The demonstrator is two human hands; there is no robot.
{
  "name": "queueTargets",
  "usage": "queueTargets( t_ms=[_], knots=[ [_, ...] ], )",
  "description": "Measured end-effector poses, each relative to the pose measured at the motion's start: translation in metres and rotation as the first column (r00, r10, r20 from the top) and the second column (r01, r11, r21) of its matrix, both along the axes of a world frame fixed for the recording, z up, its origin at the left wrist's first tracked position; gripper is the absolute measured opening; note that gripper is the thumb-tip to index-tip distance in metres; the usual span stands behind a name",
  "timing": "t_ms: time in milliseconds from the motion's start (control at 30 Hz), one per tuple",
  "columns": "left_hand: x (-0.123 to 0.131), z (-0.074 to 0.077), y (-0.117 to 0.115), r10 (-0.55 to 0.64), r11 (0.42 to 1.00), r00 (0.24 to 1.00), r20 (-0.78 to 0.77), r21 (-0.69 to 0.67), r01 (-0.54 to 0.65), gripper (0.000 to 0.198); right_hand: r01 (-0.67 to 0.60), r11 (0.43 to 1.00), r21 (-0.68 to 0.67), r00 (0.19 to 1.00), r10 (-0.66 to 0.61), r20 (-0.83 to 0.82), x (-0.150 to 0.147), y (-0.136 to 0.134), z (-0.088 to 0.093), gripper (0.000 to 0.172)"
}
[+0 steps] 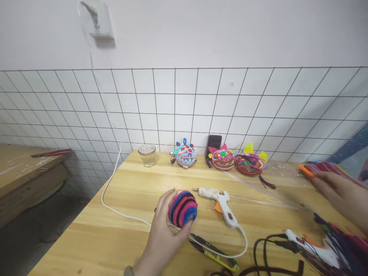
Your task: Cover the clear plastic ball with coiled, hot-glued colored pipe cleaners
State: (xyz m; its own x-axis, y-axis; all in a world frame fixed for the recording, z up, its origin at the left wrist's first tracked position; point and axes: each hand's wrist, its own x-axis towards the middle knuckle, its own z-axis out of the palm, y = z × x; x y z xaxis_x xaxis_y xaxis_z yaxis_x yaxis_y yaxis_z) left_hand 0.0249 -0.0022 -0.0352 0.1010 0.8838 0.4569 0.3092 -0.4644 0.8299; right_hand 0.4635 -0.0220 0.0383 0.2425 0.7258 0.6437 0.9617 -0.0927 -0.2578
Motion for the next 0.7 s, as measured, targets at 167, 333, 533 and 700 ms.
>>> queueTargets(
  t_ms=[167, 333, 533, 700],
  knots=[
    [0.000, 0.001, 0.002, -0.022, 0.995, 0.997, 0.079, -0.095, 0.030, 0.056, -0.266, 0.955, -0.131, 0.960, 0.275, 0.051, -0.074, 0.036, 0.007, 0.033],
    [-0.001, 0.013, 0.002, -0.030, 0.934, 0.946, 0.322, -0.328, 0.141, 0.056, -0.575, 0.772, -0.270, 0.782, 0.616, 0.098, -0.176, 0.038, 0.004, 0.025],
    [-0.005, 0.019, 0.007, 0.011, 0.903, 0.844, 0.536, -0.368, 0.221, 0.053, -0.736, 0.635, -0.237, 0.645, 0.763, 0.040, -0.245, 0.017, -0.002, 0.025],
    [-0.007, 0.009, 0.013, 0.026, 0.911, 0.818, 0.575, -0.350, 0.217, 0.053, -0.746, 0.653, -0.130, 0.664, 0.744, -0.073, -0.257, 0.000, -0.012, 0.023]
  ],
)
